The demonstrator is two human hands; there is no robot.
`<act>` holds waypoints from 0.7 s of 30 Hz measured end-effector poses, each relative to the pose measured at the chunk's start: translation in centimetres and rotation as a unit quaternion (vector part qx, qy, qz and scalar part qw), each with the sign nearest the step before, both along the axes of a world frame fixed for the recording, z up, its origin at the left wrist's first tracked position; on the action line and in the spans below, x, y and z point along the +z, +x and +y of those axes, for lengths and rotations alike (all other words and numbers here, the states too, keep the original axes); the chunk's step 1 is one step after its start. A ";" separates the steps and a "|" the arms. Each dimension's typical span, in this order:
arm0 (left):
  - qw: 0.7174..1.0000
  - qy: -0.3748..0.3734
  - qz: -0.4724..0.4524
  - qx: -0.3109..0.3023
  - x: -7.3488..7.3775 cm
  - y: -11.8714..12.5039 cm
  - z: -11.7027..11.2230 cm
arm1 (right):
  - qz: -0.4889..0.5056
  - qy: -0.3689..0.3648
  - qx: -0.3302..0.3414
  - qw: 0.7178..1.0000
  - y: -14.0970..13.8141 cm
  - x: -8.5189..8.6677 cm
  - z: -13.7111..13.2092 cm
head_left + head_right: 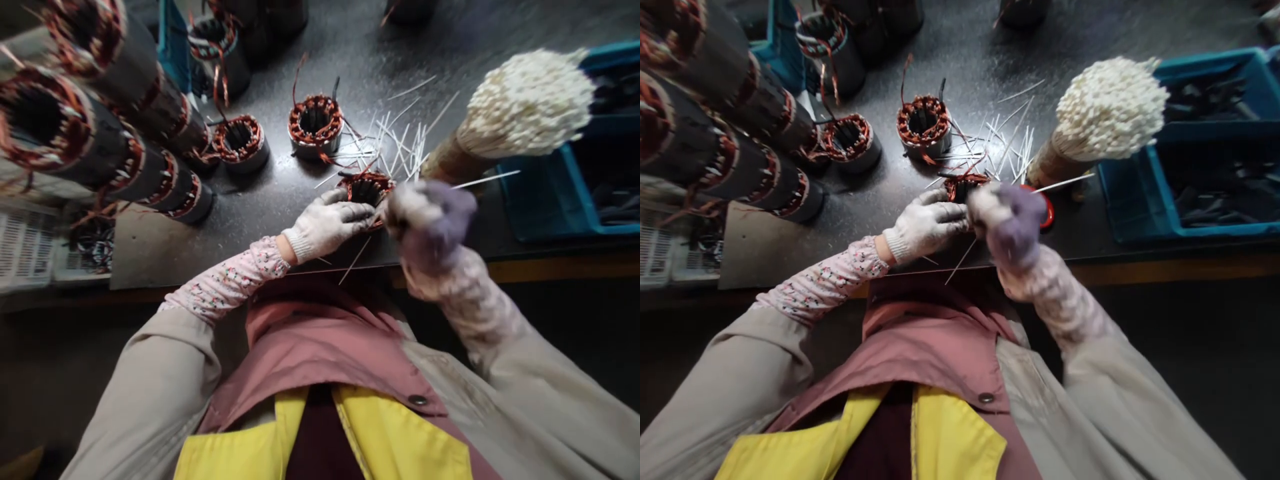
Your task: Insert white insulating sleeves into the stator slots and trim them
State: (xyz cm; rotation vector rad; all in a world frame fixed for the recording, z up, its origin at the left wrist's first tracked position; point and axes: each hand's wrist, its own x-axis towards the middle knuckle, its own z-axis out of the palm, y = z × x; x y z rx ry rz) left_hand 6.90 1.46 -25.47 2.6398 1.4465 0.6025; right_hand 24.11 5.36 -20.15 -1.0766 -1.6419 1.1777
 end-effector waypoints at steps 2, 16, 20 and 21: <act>0.999 0.005 0.035 0.003 0.1 0.0 -0.2 | 0.019 -0.132 -0.018 0.991 -2.8 0.4 1.9; 0.990 0.047 0.135 0.011 0.8 -1.4 -0.8 | -0.528 0.066 0.035 0.846 6.8 -3.7 4.6; 0.991 0.091 0.085 0.048 -0.1 -0.9 -2.6 | -0.621 -0.004 0.096 0.778 5.4 -2.9 6.7; 0.991 0.098 0.074 0.058 -0.3 -0.9 -3.1 | -0.620 -0.007 0.087 0.780 5.8 -3.0 6.9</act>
